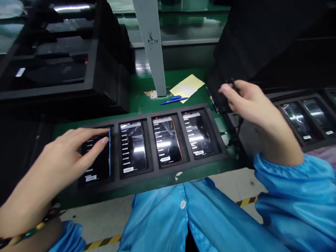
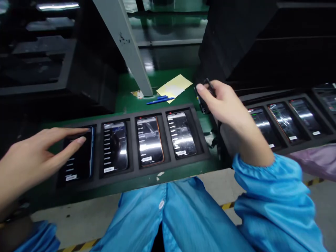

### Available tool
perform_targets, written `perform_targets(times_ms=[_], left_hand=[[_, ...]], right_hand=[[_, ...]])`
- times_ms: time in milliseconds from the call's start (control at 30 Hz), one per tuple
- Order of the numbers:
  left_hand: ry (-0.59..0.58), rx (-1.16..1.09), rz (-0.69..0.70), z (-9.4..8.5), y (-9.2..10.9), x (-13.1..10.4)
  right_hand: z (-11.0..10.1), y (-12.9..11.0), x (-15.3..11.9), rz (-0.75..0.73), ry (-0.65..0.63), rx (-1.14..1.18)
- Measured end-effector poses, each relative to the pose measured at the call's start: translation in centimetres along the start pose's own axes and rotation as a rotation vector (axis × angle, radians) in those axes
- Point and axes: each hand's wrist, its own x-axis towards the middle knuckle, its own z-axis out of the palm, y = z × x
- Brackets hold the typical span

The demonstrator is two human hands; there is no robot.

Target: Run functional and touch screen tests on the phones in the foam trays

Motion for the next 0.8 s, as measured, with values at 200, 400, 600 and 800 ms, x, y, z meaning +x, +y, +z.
perform_targets(times_ms=[200,400,600,800], left_hand=[[-0.001,-0.033,-0.019,0.5,-1.2,-2.0],[0.051,0.043,-0.219,-0.6,-4.1,-5.0],[0.084,0.119,-0.436,-1.1,-4.1,-7.6],[0.026,0.202,0.076,0.8,-2.6,-5.9]], right_hand=[[6.3,2.5,7.2,0.050,-0.069,-0.387],[5.0,0.6,-0.3,-0.199,-0.042,-0.459],[3.8,1.1,-12.1,-0.268,-0.100,-0.497],[6.4,4.1,-14.1,-0.153,-0.099,-0.550]])
